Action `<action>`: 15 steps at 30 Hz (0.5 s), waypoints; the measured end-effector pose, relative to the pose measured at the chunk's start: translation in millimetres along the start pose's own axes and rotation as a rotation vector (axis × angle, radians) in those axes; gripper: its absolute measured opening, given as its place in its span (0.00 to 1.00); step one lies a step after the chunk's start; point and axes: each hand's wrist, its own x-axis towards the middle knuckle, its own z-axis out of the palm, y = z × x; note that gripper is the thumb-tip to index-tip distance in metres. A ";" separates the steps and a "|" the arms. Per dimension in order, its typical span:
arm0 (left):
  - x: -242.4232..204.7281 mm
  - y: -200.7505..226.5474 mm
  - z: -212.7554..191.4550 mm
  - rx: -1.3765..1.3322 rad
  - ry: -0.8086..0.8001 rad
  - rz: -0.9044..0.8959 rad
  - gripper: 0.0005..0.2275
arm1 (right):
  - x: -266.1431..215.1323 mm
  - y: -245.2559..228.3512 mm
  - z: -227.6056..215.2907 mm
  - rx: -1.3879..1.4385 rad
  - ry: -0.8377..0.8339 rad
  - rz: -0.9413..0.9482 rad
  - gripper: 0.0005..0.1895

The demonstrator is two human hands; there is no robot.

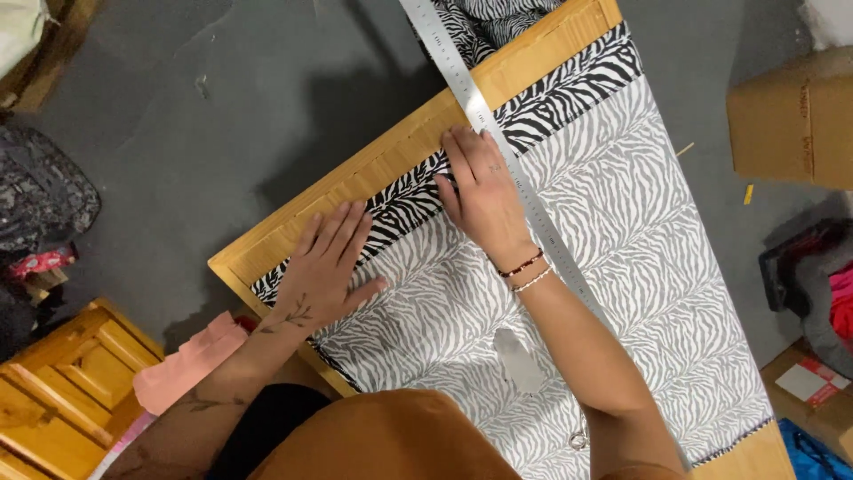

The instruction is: The person measures a piece of zebra-print fabric laid out on a wooden table using a long metal ruler. They repeatedly align the ruler along different edges and sections of the fabric, smoothing the material with their hands to ensure it is flat and straight. A pair of scissors and a sewing machine are visible on the table nearby.

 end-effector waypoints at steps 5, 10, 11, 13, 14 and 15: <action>-20.9 -10.9 -0.7 -0.035 -0.045 0.021 0.40 | 3.9 3.1 -6.0 0.118 0.037 0.051 0.20; -34.3 -14.7 -3.1 -0.037 -0.075 0.031 0.41 | 5.9 9.9 -28.9 0.397 0.006 0.157 0.17; -34.0 -13.8 -4.4 -0.029 -0.076 0.030 0.41 | 3.9 13.4 -33.4 0.427 0.017 0.164 0.17; -29.8 -9.9 -9.2 -0.017 -0.073 0.037 0.40 | -0.3 19.4 -43.1 0.454 0.037 0.172 0.16; -25.7 -7.2 -12.9 -0.036 -0.073 -0.004 0.38 | -2.5 21.4 -48.6 0.448 0.068 0.199 0.15; -21.5 -4.4 -16.4 -0.054 -0.073 -0.045 0.37 | -4.8 23.6 -54.2 0.442 0.100 0.226 0.14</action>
